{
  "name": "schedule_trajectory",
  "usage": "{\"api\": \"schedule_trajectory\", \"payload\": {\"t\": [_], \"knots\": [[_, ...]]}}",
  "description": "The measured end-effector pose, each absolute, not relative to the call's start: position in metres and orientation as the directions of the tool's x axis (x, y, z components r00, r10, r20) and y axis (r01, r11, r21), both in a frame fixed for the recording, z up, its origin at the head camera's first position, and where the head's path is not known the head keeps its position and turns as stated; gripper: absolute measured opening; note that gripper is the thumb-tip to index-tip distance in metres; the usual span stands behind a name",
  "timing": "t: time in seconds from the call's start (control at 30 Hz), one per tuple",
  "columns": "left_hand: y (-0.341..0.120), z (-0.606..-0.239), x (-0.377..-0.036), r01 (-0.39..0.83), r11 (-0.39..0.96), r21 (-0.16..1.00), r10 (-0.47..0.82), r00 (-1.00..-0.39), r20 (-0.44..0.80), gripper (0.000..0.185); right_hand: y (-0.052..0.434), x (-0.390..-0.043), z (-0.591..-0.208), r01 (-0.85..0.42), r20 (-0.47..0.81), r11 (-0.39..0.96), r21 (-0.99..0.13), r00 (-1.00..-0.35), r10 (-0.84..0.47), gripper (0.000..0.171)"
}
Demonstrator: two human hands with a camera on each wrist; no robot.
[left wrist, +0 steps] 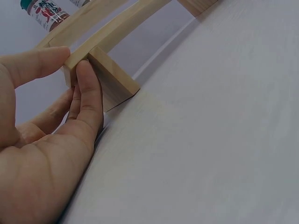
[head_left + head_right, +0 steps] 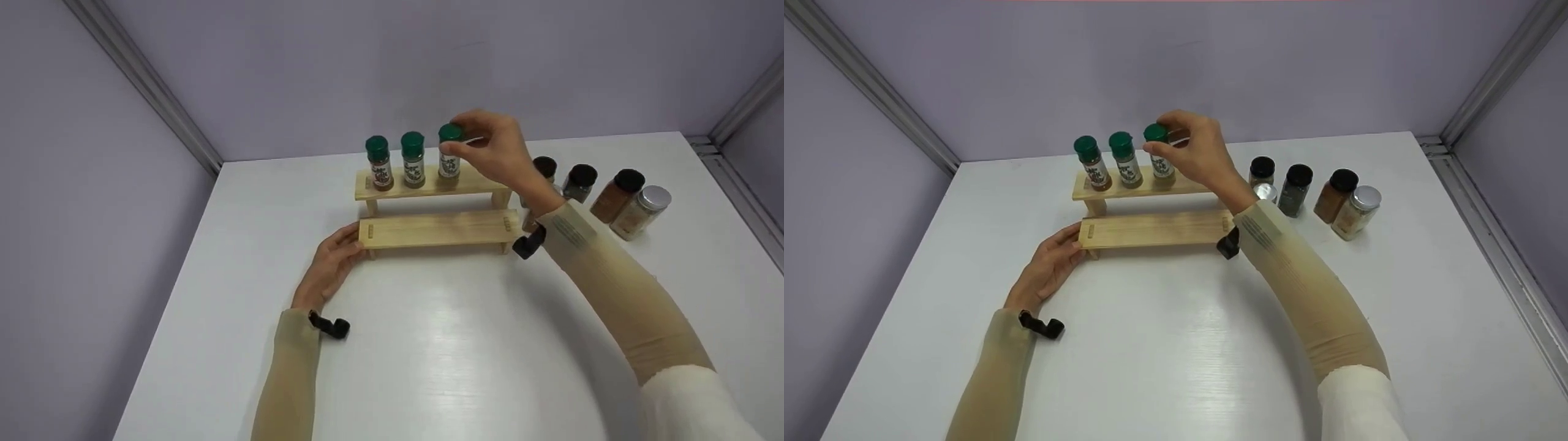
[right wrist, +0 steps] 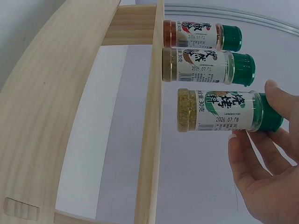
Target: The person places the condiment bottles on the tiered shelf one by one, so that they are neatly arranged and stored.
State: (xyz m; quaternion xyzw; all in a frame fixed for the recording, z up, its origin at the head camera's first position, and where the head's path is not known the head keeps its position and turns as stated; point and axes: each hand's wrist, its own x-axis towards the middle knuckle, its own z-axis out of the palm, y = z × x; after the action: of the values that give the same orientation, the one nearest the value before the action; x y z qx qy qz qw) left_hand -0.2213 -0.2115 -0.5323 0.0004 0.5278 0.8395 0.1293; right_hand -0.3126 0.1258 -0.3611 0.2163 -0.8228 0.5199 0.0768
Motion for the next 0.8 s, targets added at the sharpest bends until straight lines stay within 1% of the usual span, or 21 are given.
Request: {"api": "schedule_trajectory", "payload": {"t": [0.5,0.8], "knots": [[-0.2134,-0.5326,-0.2221,-0.198,-0.406,0.892,0.225,-0.968,-0.112,0.060,0.1232,-0.3148,-0.3685,-0.394,0.299,0.388,-0.833,-0.911,-0.284,0.047],[-0.2114,-0.5330,-0.2229,-0.208,-0.406,0.890,0.219,-0.967,-0.126,0.059,0.1275,-0.3146,-0.3714,-0.403,0.310,0.379,-0.833,-0.907,-0.284,0.045]]}}
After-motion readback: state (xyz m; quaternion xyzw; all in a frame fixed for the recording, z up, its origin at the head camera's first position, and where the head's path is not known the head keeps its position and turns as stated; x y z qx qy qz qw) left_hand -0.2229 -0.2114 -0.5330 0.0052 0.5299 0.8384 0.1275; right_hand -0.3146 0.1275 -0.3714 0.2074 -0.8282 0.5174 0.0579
